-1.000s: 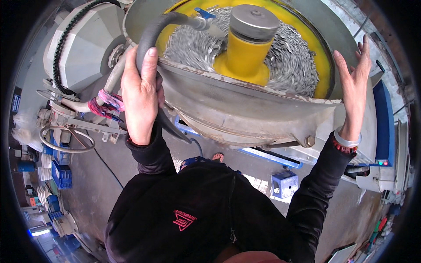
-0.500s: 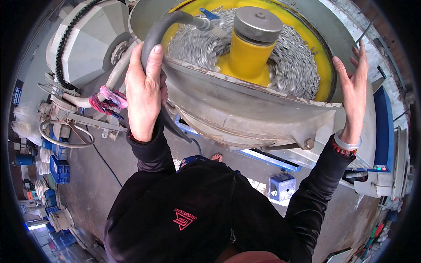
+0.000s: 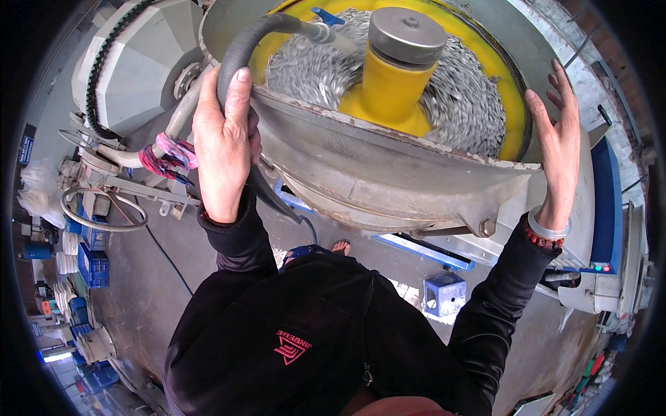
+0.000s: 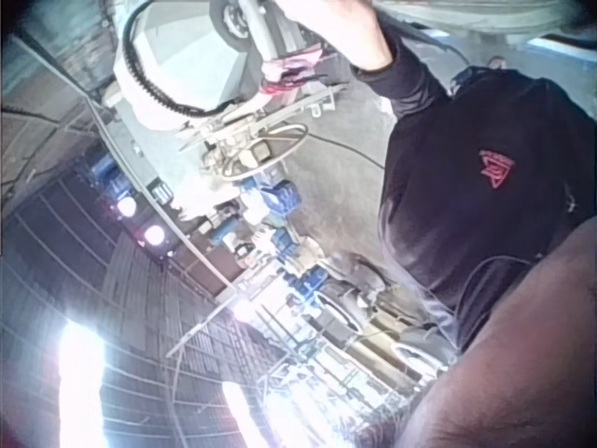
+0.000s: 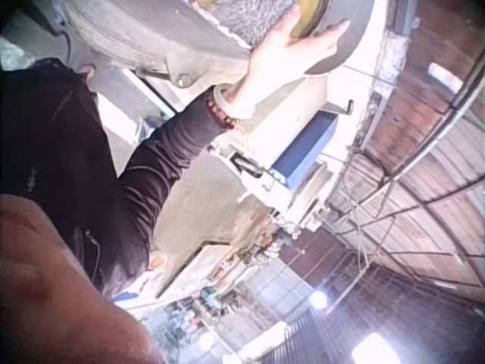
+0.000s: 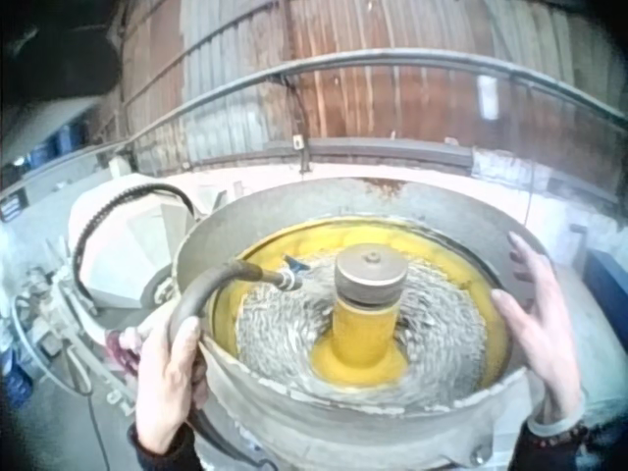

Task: The person reaches into a large vibratory finishing machine to check the metal parts being processed, then turns a valve to increase the water flow into the basin.

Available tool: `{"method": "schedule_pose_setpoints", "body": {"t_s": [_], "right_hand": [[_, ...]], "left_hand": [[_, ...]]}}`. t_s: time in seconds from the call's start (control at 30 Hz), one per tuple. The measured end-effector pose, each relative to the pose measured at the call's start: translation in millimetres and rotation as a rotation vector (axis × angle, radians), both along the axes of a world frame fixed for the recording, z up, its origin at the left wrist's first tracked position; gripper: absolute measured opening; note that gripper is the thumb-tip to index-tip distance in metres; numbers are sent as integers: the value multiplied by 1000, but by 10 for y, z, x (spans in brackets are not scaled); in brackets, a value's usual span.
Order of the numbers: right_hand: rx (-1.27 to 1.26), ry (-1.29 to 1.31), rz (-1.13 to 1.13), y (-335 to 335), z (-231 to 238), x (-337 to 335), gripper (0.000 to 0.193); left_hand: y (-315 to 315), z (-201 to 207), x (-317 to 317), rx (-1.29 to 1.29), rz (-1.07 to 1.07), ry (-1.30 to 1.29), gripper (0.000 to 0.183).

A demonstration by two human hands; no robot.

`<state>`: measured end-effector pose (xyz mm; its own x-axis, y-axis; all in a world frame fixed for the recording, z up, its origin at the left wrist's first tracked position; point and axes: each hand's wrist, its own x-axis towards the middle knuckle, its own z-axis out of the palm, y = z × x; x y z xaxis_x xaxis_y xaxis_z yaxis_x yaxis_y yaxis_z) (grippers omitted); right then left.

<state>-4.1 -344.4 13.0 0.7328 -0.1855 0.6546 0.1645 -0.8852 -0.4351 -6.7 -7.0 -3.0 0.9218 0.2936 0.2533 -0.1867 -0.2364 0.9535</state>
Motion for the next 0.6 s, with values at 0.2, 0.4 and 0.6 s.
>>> {"method": "schedule_pose_setpoints", "body": {"t_s": [0.2,0.4,0.6], "right_hand": [[-4,6,-20,-6,64,-78,55],[30,40,-7,44,75,-83,53],[23,34,35,38,77,-74,53]], "left_hand": [[-53,42,7,27,-10,-12,31],[-20,34,-4,20,-47,-27,34],[0,30,9,40,-45,-31,34]]}}
